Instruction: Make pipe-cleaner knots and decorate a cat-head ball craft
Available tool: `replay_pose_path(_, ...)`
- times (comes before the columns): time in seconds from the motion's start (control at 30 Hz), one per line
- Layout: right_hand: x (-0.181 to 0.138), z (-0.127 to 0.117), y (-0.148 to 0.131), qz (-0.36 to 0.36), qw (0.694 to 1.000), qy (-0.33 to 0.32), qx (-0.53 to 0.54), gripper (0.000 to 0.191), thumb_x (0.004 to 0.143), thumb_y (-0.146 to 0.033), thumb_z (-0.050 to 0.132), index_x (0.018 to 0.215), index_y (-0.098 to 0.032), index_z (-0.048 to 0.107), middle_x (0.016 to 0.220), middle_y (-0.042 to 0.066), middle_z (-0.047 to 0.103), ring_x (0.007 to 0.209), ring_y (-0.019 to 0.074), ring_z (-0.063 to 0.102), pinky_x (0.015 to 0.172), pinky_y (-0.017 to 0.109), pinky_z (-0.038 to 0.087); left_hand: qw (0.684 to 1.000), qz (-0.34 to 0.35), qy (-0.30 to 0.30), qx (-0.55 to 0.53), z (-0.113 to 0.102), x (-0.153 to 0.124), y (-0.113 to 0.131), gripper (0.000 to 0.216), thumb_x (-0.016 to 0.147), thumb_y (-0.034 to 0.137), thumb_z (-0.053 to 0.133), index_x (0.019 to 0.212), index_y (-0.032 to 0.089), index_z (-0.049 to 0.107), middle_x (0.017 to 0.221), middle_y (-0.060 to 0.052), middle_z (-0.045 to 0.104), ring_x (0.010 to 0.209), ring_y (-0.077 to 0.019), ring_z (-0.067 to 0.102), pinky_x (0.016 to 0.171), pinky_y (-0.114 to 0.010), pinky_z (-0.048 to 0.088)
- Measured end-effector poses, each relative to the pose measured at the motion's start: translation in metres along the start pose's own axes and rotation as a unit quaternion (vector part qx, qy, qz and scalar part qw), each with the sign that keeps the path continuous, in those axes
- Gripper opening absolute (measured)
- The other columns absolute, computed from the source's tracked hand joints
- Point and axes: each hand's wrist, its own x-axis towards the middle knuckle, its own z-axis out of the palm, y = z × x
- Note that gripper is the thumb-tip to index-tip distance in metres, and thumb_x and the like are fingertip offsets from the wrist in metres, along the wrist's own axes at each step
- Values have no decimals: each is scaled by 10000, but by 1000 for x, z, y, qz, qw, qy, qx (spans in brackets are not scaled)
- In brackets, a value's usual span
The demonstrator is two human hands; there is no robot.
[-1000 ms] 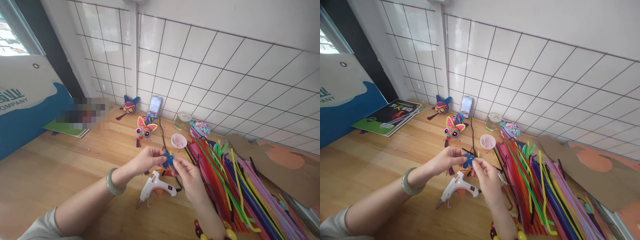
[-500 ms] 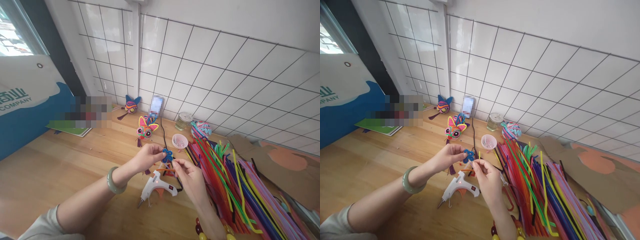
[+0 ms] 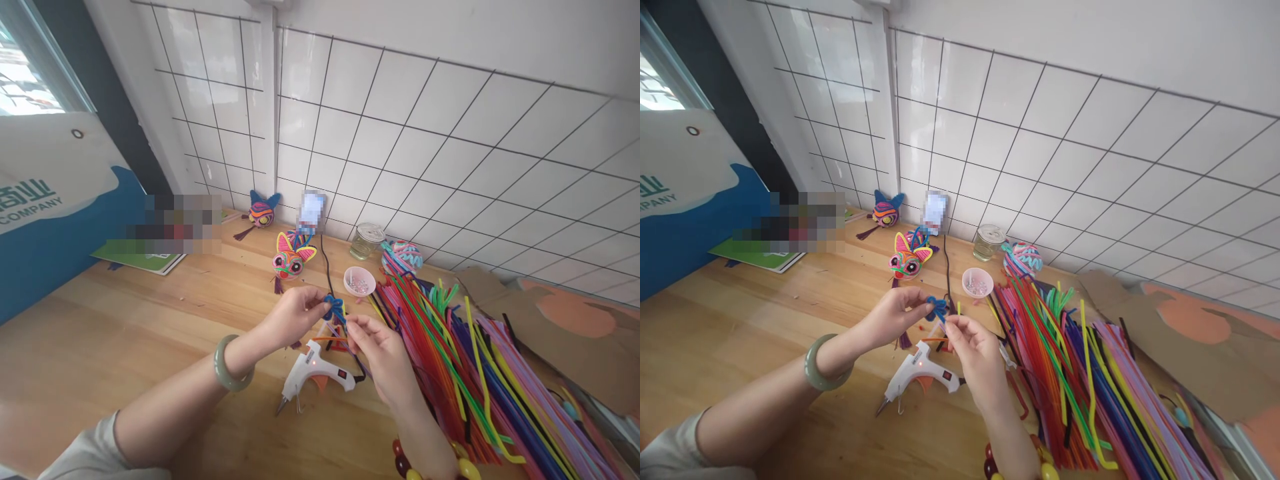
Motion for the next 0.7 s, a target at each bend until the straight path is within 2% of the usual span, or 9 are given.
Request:
replay_pose_path(0.07,2,-4,0,-29,998,40,26,252,737,-402,702,887,-204,659,733,-14,642,675,105,579,661,218,480,997,-14,5,-82,-4,3,-2,170,777,292,616,750,125,623,698,-23,653,645,-114,564,646,-235,431)
replay_pose_path(0.17,3,-9,0,-49,995,78,22,211,709,-352,736,844,-206,664,817,7,686,778,130,633,754,245,505,980,-47,6,-194,-11,7,-4,246,699,341,718,697,122,605,640,-15,643,599,-96,556,635,-226,432)
replay_pose_path(0.27,2,-10,-2,-32,997,66,-4,212,684,-335,757,812,-190,670,821,33,712,775,153,663,751,268,530,960,-91,3,-267,-15,8,-5,302,645,369,770,683,116,611,634,-22,649,589,-89,564,628,-220,433)
replay_pose_path(0.37,-3,-7,-7,-25,998,54,-24,253,670,-351,764,831,-184,663,742,26,709,681,145,663,667,253,546,942,-119,-6,-313,-15,7,-4,308,628,360,788,665,114,606,640,-27,653,601,-95,585,649,-230,444)
replay_pose_path(0.43,-6,-4,-10,-39,996,62,-46,255,692,-377,741,835,-182,659,600,-10,659,548,117,614,562,222,528,940,-121,-11,-320,-13,6,-3,305,625,357,789,665,114,610,640,-27,653,603,-97,587,652,-235,443)
replay_pose_path(0.5,-10,0,-13,-66,992,78,-73,256,712,-390,719,846,-180,662,556,-24,626,504,108,584,516,209,513,947,-108,-11,-301,-10,5,-2,306,630,367,783,676,112,621,638,-26,651,596,-95,575,643,-234,436)
replay_pose_path(0.63,-15,7,-13,-115,981,101,-117,237,734,-370,696,884,-186,683,731,28,696,623,142,650,586,235,553,971,-62,1,-232,-4,2,1,297,660,374,758,704,111,628,634,-9,636,584,-83,534,620,-221,416)
replay_pose_path(0.7,-17,8,-12,-134,976,98,-142,198,774,-358,657,873,-189,691,742,37,705,609,149,656,572,244,556,976,-50,0,-213,0,0,1,294,685,381,737,717,112,622,643,-5,630,595,-81,531,618,-214,415)
